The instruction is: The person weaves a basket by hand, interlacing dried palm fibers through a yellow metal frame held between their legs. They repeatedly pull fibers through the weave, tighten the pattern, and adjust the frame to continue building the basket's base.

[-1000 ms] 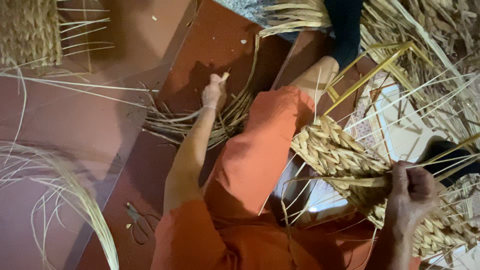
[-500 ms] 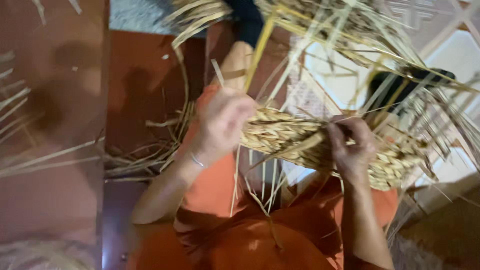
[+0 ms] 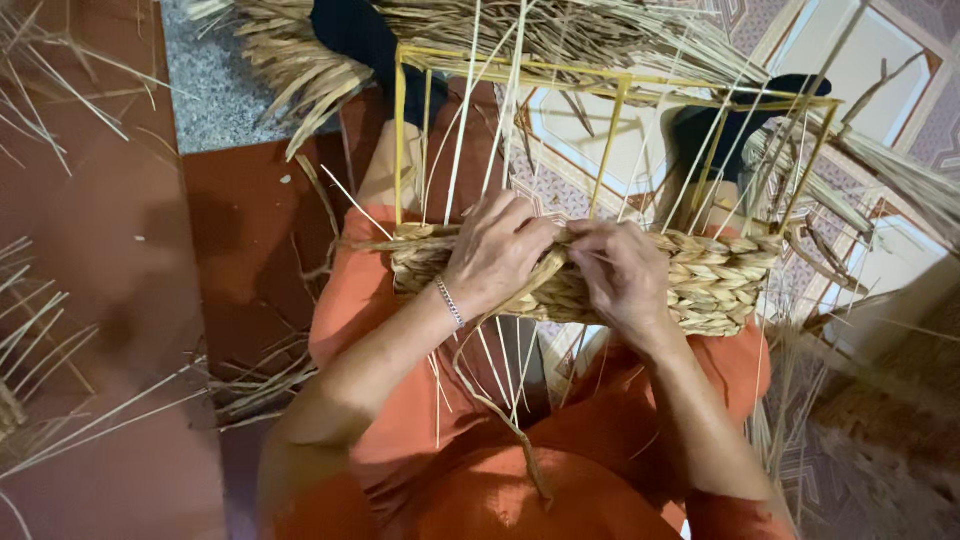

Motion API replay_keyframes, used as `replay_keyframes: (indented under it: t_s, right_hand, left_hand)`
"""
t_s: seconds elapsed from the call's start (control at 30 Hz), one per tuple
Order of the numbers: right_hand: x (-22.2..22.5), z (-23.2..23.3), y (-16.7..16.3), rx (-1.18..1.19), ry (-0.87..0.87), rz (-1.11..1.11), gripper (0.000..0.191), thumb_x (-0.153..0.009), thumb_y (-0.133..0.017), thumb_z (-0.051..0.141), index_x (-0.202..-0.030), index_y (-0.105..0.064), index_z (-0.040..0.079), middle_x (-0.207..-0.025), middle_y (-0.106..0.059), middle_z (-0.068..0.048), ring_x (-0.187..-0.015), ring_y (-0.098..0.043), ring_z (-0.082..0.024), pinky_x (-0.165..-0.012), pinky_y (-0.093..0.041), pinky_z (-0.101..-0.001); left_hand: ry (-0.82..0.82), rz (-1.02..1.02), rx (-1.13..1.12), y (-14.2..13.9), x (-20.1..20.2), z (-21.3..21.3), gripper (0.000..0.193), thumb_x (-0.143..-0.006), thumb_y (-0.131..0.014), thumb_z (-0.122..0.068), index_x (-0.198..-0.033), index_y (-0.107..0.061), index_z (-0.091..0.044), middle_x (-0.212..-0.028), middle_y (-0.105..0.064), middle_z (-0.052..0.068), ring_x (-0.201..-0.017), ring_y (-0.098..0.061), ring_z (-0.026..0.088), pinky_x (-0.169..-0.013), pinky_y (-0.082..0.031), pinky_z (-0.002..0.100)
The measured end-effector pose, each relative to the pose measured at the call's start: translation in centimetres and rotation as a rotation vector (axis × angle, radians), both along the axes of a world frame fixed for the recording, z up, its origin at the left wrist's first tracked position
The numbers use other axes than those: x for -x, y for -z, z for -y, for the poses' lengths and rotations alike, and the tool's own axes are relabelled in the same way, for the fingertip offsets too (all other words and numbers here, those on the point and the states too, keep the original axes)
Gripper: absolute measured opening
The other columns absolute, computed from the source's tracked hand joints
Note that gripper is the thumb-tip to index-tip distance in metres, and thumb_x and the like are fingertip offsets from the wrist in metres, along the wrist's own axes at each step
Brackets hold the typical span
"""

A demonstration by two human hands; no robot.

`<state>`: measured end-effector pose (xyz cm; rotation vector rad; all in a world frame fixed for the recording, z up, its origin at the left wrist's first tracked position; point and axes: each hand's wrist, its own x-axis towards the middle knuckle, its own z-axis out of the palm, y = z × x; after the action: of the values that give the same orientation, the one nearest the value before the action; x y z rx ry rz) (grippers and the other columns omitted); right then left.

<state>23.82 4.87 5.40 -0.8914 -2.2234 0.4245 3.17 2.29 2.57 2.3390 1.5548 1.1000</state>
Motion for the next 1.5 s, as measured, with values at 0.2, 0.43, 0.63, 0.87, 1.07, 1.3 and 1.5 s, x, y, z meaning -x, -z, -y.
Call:
replay_keyframes:
  t_s: [0.2,0.43,0.63,0.87,1.07,1.3,1.5]
  right_hand:
    - [1.1,-2.2,1.0,0.216,0.106,-0.052,0.013,-0.094,-0.08,0.003,-0.103,-0.072,0.006,-0.092,-0.075,-0.007,-0.073,-0.072,-0.012,-0.058,-0.058,-0.0255]
    - [3.5,-2.8,1.9,-0.061,0.113,0.255,0.028,-0.089,-0.074,0.001,-0.116,-0.067,-0.005,-0.097,-0.072,-0.022,-0.063,-0.066,-0.024,-0.042,-0.053,-0.0302]
    - [2.8,-2.6,0.1,0.216,-0.142,0.171,0.022,-0.102,-0.063,-0.006,-0.123,-0.069,-0.005,-0.093,-0.074,-0.02,-0.071,-0.071,-0.022,-0.054,-0.057,-0.0266]
    - [3.3,-2.0,-1.4,0.219,-0.051,0.109,0.017,-0.09,-0.072,0.0,-0.106,-0.077,0.003,-0.094,-0.077,-0.016,-0.078,-0.074,-0.026,-0.067,-0.064,-0.0321]
    - [3.1,-2.5,-1.5,0.367,-0.011,0.086,0.012,-0.091,-0.072,0.002,-0.102,-0.074,0.002,-0.087,-0.075,-0.014,-0.073,-0.073,-0.024,-0.064,-0.058,-0.0357]
    - [3.0,-2.8,-1.6,0.385,-0.018,0.113,0.004,-0.092,-0.071,0.002,-0.096,-0.073,0.001,-0.079,-0.072,-0.014,-0.066,-0.07,-0.023,-0.061,-0.055,-0.0373]
    - [4.0,-2.9,-0.9,0.431,0.024,0.041,0.018,-0.091,-0.072,-0.001,-0.104,-0.077,0.009,-0.095,-0.078,-0.01,-0.078,-0.076,-0.02,-0.063,-0.065,-0.029]
  left_hand:
    - [0.018,-0.087,-0.145,-1.2,0.1,1.5,0.027,-0.089,-0.078,-0.026,-0.106,-0.071,-0.007,-0.102,-0.056,0.007,-0.099,-0.051,0.026,-0.08,-0.042,0.045]
    - [-0.078,-0.312,0.22,1.9,0.6,7.8,0.021,-0.094,-0.071,-0.02,-0.096,-0.063,-0.001,-0.095,-0.057,0.013,-0.089,-0.056,0.026,-0.071,-0.05,0.042]
    - [-0.12,-0.322,0.136,0.0,4.6,7.3,0.02,-0.1,-0.066,0.0,-0.12,-0.068,0.001,-0.09,-0.059,0.01,-0.078,-0.058,0.02,-0.053,-0.052,0.028]
    - [-0.438,-0.431,-0.44,-4.2,4.7,2.7,0.017,-0.098,-0.071,-0.015,-0.115,-0.07,-0.012,-0.102,-0.063,0.007,-0.102,-0.056,0.023,-0.088,-0.044,0.043]
    - [-0.129,-0.367,0.052,-2.2,0.4,1.5,0.026,-0.097,-0.065,-0.002,-0.122,-0.069,0.003,-0.095,-0.065,0.012,-0.084,-0.062,0.02,-0.069,-0.055,0.031]
    - [-0.06,0.415,0.182,0.0,0.8,-5.0,0.024,-0.091,-0.059,-0.007,-0.111,-0.066,0.004,-0.073,-0.067,0.013,-0.059,-0.064,0.02,-0.047,-0.051,0.031]
    - [0.081,1.442,0.57,-1.5,3.1,1.0,0.034,-0.108,-0.043,-0.026,-0.096,-0.062,-0.001,-0.102,-0.073,0.024,-0.084,-0.077,0.03,-0.074,-0.066,0.045]
